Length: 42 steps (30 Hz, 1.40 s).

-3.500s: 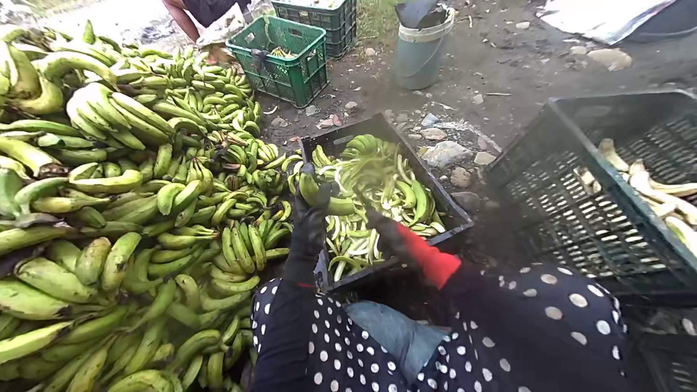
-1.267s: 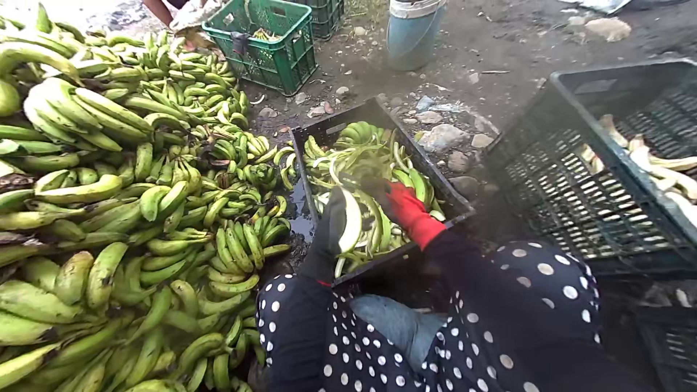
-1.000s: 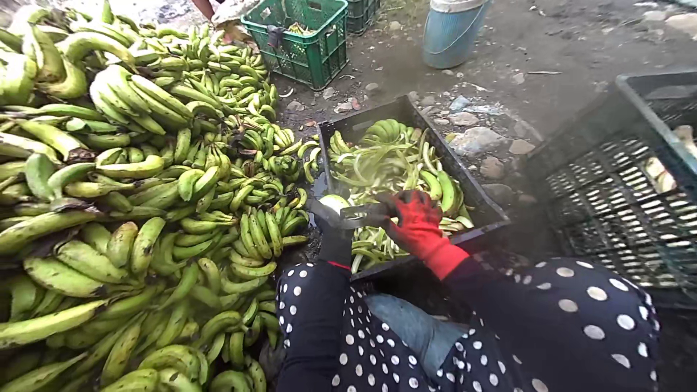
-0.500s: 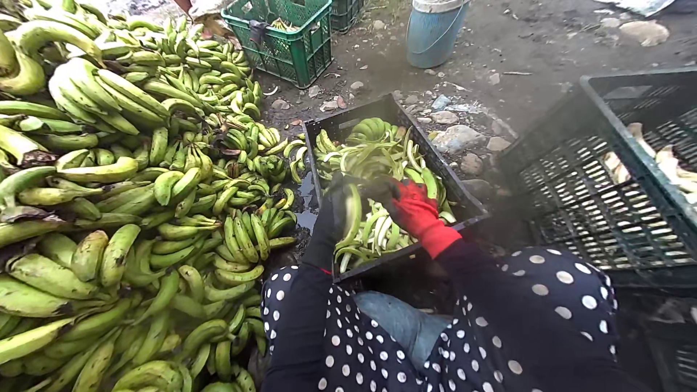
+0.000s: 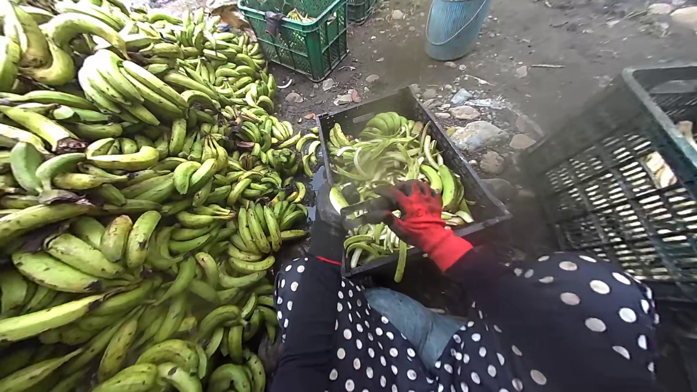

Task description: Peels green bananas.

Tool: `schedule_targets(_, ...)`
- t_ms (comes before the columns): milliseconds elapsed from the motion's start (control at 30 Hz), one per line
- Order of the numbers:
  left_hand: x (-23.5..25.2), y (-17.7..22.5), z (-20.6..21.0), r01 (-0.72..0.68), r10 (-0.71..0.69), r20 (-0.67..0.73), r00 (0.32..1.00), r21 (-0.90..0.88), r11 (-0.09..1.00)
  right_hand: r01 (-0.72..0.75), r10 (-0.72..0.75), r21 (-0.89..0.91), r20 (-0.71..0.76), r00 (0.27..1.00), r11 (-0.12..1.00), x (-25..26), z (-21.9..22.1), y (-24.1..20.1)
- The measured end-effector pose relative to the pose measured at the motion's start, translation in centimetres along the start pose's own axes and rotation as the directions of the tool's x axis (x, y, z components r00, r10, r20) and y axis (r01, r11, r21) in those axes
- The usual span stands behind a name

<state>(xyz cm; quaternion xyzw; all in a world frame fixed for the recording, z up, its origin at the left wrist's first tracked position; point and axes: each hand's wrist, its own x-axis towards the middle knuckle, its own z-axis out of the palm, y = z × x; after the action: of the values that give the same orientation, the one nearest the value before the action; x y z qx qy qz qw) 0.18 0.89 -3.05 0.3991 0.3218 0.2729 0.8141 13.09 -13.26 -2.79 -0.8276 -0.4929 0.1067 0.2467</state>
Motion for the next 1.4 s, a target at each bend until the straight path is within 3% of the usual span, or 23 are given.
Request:
schedule_targets(67,-0.2,0.1,0.8,0.031,-0.012,-0.081,0.997,0.235,0.972,-0.124,0.122,0.020,0.102,0.987,0.992,0.3,-0.5,-0.7)
schedule_targets(133,-1.2,0.4,1.9,0.053,0.002,-0.108,0.994,0.505,0.862,-0.257,0.235,0.078,0.219,0.947,0.963,0.8,-0.6,-0.7)
schedule_targets(200,-2.2,0.4,3.0,-0.070,0.049,0.050,0.998,0.665,0.743,-0.366,0.305,0.182,0.294,0.906,0.913,1.6,-0.5,0.3)
schedule_targets(267,-1.7,-0.7,3.1,-0.244,0.085,0.270,0.959,0.637,0.731,-0.390,0.288,0.270,0.347,0.892,0.880,2.0,-0.7,2.4)
schedule_targets(367,-0.6,-0.9,3.2,-0.076,0.002,0.243,0.970,0.297,0.952,-0.357,0.261,0.319,0.304,0.916,0.878,1.6,-1.2,3.1)
schedule_targets(467,0.2,0.4,2.4,0.024,-0.017,0.246,0.969,-0.027,0.999,-0.246,0.203,0.243,0.189,0.961,0.938,1.6,-1.6,2.0)
schedule_targets(533,0.3,0.9,1.2,-0.015,0.042,0.264,0.964,-0.102,0.995,-0.146,0.115,0.162,0.187,0.976,0.976,1.1,-1.9,1.3)
schedule_targets(633,-0.6,0.9,-0.1,-0.120,0.116,0.169,0.979,0.012,0.993,0.043,-0.052,0.052,0.174,0.983,0.998,0.4,-1.8,0.7)
schedule_targets(700,-0.8,1.0,-0.1,-0.095,0.087,0.114,0.990,0.069,0.993,0.094,-0.096,0.016,0.170,0.981,0.995,0.3,-1.6,0.6)
schedule_targets(767,-0.6,0.9,0.6,-0.065,0.057,0.089,0.994,0.098,0.993,0.006,-0.009,0.016,0.201,0.980,1.000,0.3,-1.6,0.1)
schedule_targets(933,-0.4,-0.7,2.1,-0.211,0.211,0.030,0.977,0.283,0.936,-0.301,0.265,0.125,0.241,0.933,0.945,0.8,-0.5,-0.8)
schedule_targets(1000,-0.3,-1.2,1.8,-0.225,0.227,0.034,0.973,0.334,0.915,-0.308,0.276,0.134,0.215,0.937,0.942,0.7,-0.9,-0.9)
schedule_targets(1133,0.0,-1.4,1.5,-0.257,0.245,0.085,0.966,0.197,0.946,-0.231,0.210,0.091,0.197,0.958,0.969,0.7,-2.2,-0.7)
schedule_targets(1267,-1.0,-1.8,3.1,-0.308,0.288,0.110,0.951,0.411,0.858,-0.369,0.320,0.216,0.230,0.919,0.904,1.8,-1.1,0.5)
schedule_targets(1333,-1.7,-2.0,4.0,-0.355,0.297,0.195,0.935,0.488,0.797,-0.436,0.364,0.299,0.269,0.892,0.849,2.6,-0.9,1.9)
schedule_targets(1400,-1.1,-1.4,3.9,-0.248,0.211,0.141,0.967,0.345,0.905,-0.439,0.367,0.375,0.248,0.896,0.817,2.6,-0.9,2.5)
